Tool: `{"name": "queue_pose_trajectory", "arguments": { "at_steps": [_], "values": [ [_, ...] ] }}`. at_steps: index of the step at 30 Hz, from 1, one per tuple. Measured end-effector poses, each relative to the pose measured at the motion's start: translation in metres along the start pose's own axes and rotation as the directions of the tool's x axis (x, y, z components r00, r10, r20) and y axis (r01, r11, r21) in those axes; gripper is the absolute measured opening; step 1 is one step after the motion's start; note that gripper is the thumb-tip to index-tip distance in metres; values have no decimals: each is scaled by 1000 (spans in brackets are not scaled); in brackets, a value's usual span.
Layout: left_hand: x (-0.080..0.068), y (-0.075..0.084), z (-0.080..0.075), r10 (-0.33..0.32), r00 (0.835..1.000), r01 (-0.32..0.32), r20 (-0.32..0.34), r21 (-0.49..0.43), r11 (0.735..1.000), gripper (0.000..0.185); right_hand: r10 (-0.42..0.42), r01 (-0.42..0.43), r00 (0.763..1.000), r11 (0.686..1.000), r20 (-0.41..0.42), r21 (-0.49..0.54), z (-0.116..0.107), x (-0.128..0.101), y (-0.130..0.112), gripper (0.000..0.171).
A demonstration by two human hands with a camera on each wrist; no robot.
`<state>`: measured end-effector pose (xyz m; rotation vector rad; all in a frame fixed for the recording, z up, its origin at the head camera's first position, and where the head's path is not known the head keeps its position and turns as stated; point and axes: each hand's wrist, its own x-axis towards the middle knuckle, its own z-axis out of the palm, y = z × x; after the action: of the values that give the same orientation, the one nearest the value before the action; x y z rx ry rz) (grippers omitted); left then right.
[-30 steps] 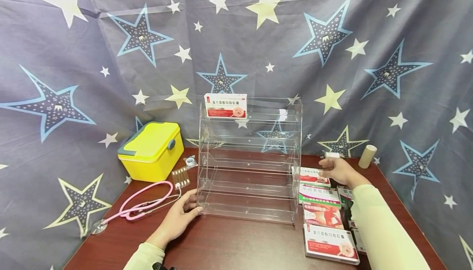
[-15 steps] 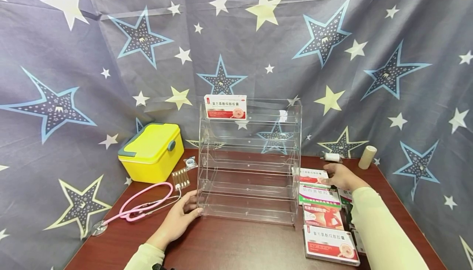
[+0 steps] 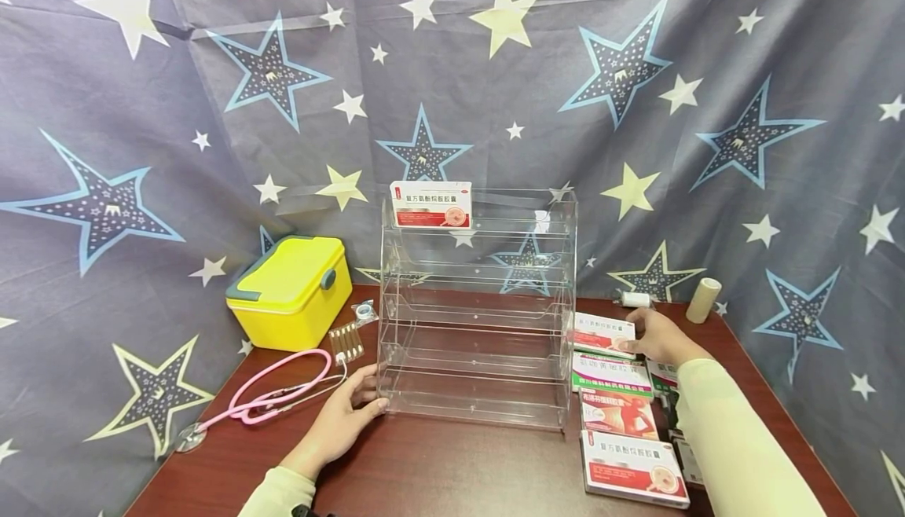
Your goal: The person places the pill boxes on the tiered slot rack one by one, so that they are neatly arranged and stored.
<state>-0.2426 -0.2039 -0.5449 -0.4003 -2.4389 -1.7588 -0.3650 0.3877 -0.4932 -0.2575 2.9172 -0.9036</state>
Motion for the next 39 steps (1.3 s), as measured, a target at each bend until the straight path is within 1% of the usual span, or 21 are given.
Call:
{"name": "queue_pose_trajectory", "arguments": {
  "at_steps": [6, 11, 13, 16, 18, 21, 24, 29, 32, 35, 37, 39],
  "values": [
    [0, 0, 0, -9, 1000, 9, 0, 15, 1000, 57, 8, -5, 998, 999, -70, 46, -5, -3, 5, 63],
    [1, 1, 0, -4, 1000, 4, -6, 14, 1000, 58, 2, 1, 997, 1000, -82, 28, -8, -5, 4, 67],
    [0, 1, 0, -4, 1000, 4, -7, 9, 1000, 58, -15, 16, 996, 1000, -86, 12, -9, -5, 5, 64],
    [0, 0, -1, -6, 1000, 6, -6, 12, 1000, 57, -28, 29, 995, 1000, -98, 5, -10, -5, 8, 55],
    [0, 0, -1, -8, 1000, 8, -3, 22, 1000, 57, -28, 30, 995, 999, -100, 16, -11, -5, 11, 48],
    [1, -2, -1, -5, 1000, 5, 3, 37, 999, 56, -18, 24, 995, 998, -94, 63, -11, -6, 12, 41],
    [1, -4, -1, 9, 1000, -9, 11, 47, 999, 56, -13, 22, 996, 994, -83, 103, -12, -8, 13, 39],
    [1, -5, -1, 9, 1000, -10, 14, 58, 998, 56, 0, 14, 995, 989, -101, 147, -15, -14, 11, 39],
    [0, -5, -1, 10, 1000, -10, 12, 56, 998, 56, 6, 19, 990, 984, -140, 176, -17, -17, 11, 38],
    [0, -4, 0, 9, 1000, -10, 9, 50, 999, 56, 0, 48, 976, 976, -217, 214, -23, -18, 8, 36],
    [0, -3, 0, 5, 1000, -6, 7, 44, 999, 56, -15, 82, 956, 972, -293, 219, -31, -19, 3, 35],
    [0, -2, 0, -1, 1000, 1, 3, 33, 999, 56, -25, 116, 925, 969, -378, 218, -41, -20, -4, 34]
  ]
}}
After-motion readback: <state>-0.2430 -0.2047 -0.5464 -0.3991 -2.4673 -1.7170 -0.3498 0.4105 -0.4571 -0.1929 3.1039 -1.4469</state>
